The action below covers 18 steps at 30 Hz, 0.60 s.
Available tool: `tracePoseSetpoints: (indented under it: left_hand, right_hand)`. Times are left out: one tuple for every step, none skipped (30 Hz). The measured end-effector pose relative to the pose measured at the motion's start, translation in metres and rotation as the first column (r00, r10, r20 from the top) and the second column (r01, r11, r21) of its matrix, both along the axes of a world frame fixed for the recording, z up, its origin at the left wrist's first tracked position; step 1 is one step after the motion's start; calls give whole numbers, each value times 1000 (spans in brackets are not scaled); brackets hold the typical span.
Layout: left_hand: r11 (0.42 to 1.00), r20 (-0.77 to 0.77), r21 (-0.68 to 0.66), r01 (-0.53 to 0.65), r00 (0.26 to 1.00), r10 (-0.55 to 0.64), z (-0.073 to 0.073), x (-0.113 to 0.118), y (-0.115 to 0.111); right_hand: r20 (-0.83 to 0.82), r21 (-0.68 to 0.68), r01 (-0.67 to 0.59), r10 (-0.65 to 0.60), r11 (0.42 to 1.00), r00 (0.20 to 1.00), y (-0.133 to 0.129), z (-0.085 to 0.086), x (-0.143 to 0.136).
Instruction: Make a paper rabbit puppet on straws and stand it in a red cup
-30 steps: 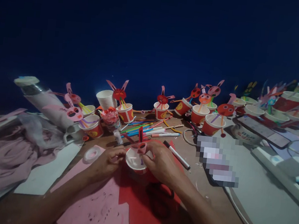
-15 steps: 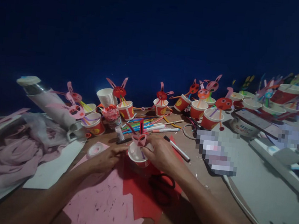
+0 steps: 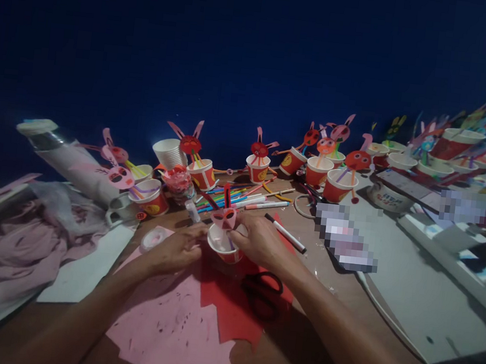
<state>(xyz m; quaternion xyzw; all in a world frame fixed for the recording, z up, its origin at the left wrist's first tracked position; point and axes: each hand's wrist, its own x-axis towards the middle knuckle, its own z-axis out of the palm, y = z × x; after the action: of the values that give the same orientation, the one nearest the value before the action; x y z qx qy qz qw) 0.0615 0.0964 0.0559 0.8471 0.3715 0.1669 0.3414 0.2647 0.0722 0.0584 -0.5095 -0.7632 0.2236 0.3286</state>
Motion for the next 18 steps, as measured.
tracePoseSetpoints:
  left_hand:
    - [999, 0, 33, -16, 1000, 16, 3, 0, -1]
    - [997, -3, 69, -37, 999, 37, 7, 1, -2]
    - [993, -7, 104, -62, 998, 63, 11, 2, -3]
    - [987, -11, 134, -90, 996, 92, 15, 3, -4]
    - [981, -9, 154, -117, 993, 120, 19, 5, -6]
    - [975, 5, 165, -148, 989, 149, 22, 8, -7]
    - [969, 29, 170, -180, 984, 178, 25, 10, -8]
    - [963, 62, 168, -210, 977, 202, 26, 14, -9]
    - [960, 101, 157, -230, 971, 216, 27, 17, -9]
    - [961, 138, 137, -239, 966, 221, 26, 21, -9]
    - [964, 172, 110, -242, 960, 221, 25, 25, -9]
    - [967, 199, 82, -240, 955, 220, 22, 28, -8]
    - [969, 223, 53, -239, 949, 222, 19, 31, -7]
    - [969, 249, 29, -246, 941, 231, 16, 34, -5]
    - [966, 275, 11, -259, 930, 246, 12, 36, -4]
    - [963, 300, -1, -269, 919, 257, 8, 37, -3]
    - [963, 323, -6, -269, 911, 257, 5, 38, -2]
    - [964, 341, -6, -264, 906, 251, 3, 39, -1]
  right_hand:
    - [2, 1, 1, -1, 1000, 1000, 0, 0, 0]
    - [4, 2, 2, -2, 1000, 1000, 0, 0, 0]
    - [5, 3, 2, -3, 1000, 1000, -1, 0, 0]
    - [5, 3, 2, -2, 1000, 1000, -1, 1, 0]
    - [4, 2, 1, -1, 1000, 1000, -1, 1, 0]
    - [3, 2, 0, 0, 1000, 1000, -2, 1, 0]
    - [3, 1, -3, 3, 1000, 1000, -2, 1, 0]
    - [2, -1, -6, 6, 1000, 1000, -2, 1, 0]
    - [1, -2, -9, 9, 1000, 1000, -2, 1, 0]
    - [1, -3, -12, 12, 1000, 1000, -2, 1, 0]
    - [1, -3, -12, 12, 1000, 1000, -2, 1, 0]
    - [2, -4, -11, 11, 1000, 1000, -2, 1, 1]
    - [3, -5, -9, 9, 1000, 1000, -2, 1, 1]
    - [4, -5, -6, 6, 1000, 1000, -2, 1, 1]
    - [5, -6, -3, 3, 1000, 1000, -2, 2, 1]
    - [6, -8, 0, 0, 1000, 1000, -2, 2, 1]
    - [6, -10, 4, -4, 1000, 1000, -2, 2, 0]
    - [6, -14, 9, -9, 1000, 1000, -3, 2, 0]
